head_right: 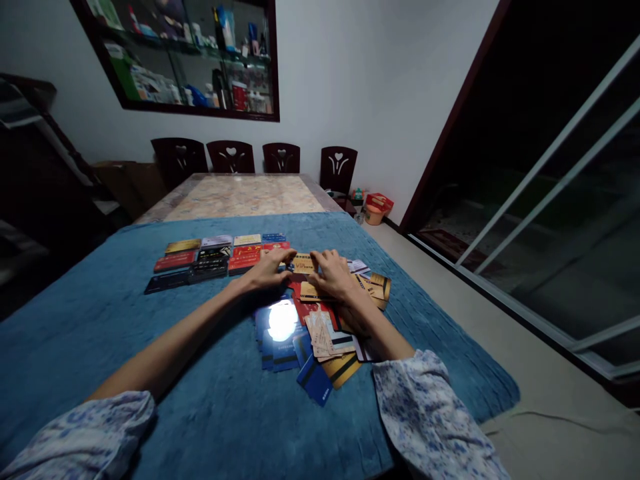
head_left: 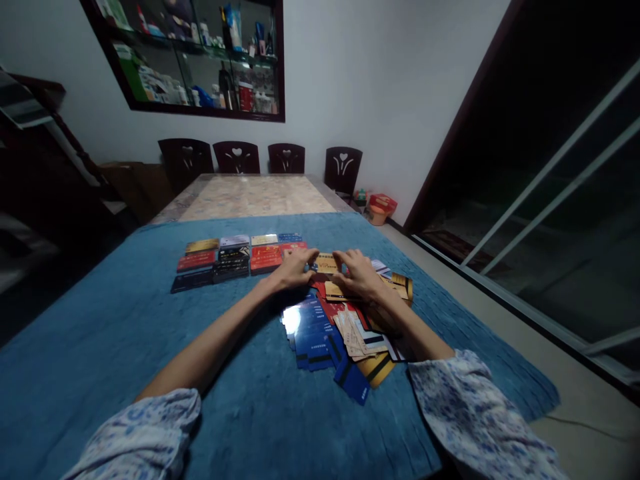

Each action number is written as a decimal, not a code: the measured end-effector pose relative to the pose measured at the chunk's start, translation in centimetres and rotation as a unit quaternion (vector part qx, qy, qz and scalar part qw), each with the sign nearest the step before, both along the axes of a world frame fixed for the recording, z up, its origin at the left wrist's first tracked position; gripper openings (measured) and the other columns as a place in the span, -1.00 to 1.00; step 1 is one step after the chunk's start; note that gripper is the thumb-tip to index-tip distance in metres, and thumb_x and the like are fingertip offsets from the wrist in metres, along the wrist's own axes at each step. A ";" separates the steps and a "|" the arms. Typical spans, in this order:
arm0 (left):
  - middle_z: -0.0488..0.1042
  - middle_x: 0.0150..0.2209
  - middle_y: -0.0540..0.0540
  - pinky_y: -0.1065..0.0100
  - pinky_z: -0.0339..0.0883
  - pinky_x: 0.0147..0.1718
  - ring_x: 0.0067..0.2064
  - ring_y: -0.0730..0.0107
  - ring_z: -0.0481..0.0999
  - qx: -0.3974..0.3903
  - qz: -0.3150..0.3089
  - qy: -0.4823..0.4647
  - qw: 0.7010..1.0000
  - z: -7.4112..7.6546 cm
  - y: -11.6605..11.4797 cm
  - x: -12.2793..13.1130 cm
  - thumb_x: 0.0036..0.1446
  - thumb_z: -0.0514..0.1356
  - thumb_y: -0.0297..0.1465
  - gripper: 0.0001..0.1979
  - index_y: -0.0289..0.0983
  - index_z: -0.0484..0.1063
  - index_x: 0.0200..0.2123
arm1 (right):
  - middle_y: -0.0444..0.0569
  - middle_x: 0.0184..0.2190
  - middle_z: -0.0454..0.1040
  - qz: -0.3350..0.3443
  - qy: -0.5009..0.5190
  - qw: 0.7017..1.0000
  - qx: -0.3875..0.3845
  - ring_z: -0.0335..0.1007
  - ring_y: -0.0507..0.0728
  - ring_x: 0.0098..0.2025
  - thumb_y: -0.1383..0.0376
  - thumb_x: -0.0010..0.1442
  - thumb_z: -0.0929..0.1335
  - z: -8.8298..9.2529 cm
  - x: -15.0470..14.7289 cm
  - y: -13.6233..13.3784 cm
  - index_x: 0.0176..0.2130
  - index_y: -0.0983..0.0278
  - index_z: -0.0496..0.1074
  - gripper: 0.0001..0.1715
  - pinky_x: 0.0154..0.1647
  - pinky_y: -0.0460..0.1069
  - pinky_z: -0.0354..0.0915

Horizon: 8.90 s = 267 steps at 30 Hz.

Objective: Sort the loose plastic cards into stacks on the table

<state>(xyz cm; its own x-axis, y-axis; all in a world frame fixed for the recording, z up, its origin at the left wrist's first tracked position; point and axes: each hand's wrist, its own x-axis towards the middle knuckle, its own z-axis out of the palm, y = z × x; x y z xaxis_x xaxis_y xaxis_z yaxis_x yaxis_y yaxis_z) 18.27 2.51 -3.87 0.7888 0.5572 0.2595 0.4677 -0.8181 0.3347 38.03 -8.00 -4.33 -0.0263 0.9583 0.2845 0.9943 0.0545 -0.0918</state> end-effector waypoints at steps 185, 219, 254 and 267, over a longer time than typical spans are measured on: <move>0.59 -0.25 -0.17 0.16 0.18 -0.16 -0.16 0.19 0.45 0.181 0.040 -0.084 0.979 -4.5 0.0 -13.2 0.34 0.00 -0.43 -0.71 -0.28 0.51 -0.06 | 0.00 -0.22 0.61 0.302 0.107 0.946 -0.057 0.49 0.14 -0.18 0.42 0.12 0.33 0.2 -7.6 7.4 -0.15 0.27 0.61 -0.68 -0.20 -0.07 0.24; 0.52 -0.02 -0.28 0.04 0.32 0.00 0.00 0.04 0.50 0.105 0.074 -0.063 0.990 -4.6 -0.3 -12.9 0.15 0.14 -0.43 -0.55 -0.31 0.31 0.13 | 0.15 0.07 0.46 0.223 0.050 0.972 -0.059 0.47 0.26 -0.01 0.34 0.05 0.41 -1.0 -9.5 6.6 0.13 0.24 0.23 -0.35 -0.17 0.03 0.29; 0.42 0.04 -0.26 0.00 0.19 0.04 0.07 -0.03 0.36 0.126 0.083 -0.053 0.987 -3.6 -1.5 -13.0 0.20 0.20 -0.28 -0.52 -0.25 0.32 0.17 | 0.08 -0.02 0.35 0.280 0.004 0.960 -0.032 0.34 0.22 -0.02 0.20 0.08 0.47 0.5 -7.4 7.0 0.09 0.24 0.37 -0.40 -0.11 0.05 0.32; 0.38 0.04 -0.26 -0.09 0.19 0.02 0.08 -0.08 0.28 0.104 0.091 -0.009 0.990 -0.5 -0.9 -11.0 0.16 0.20 -0.31 -0.55 -0.23 0.40 0.13 | 0.05 -0.03 0.37 0.240 0.007 0.969 -0.058 0.32 0.22 0.02 0.29 0.04 0.52 2.2 -6.2 7.7 0.03 0.21 0.46 -0.46 -0.11 0.03 0.29</move>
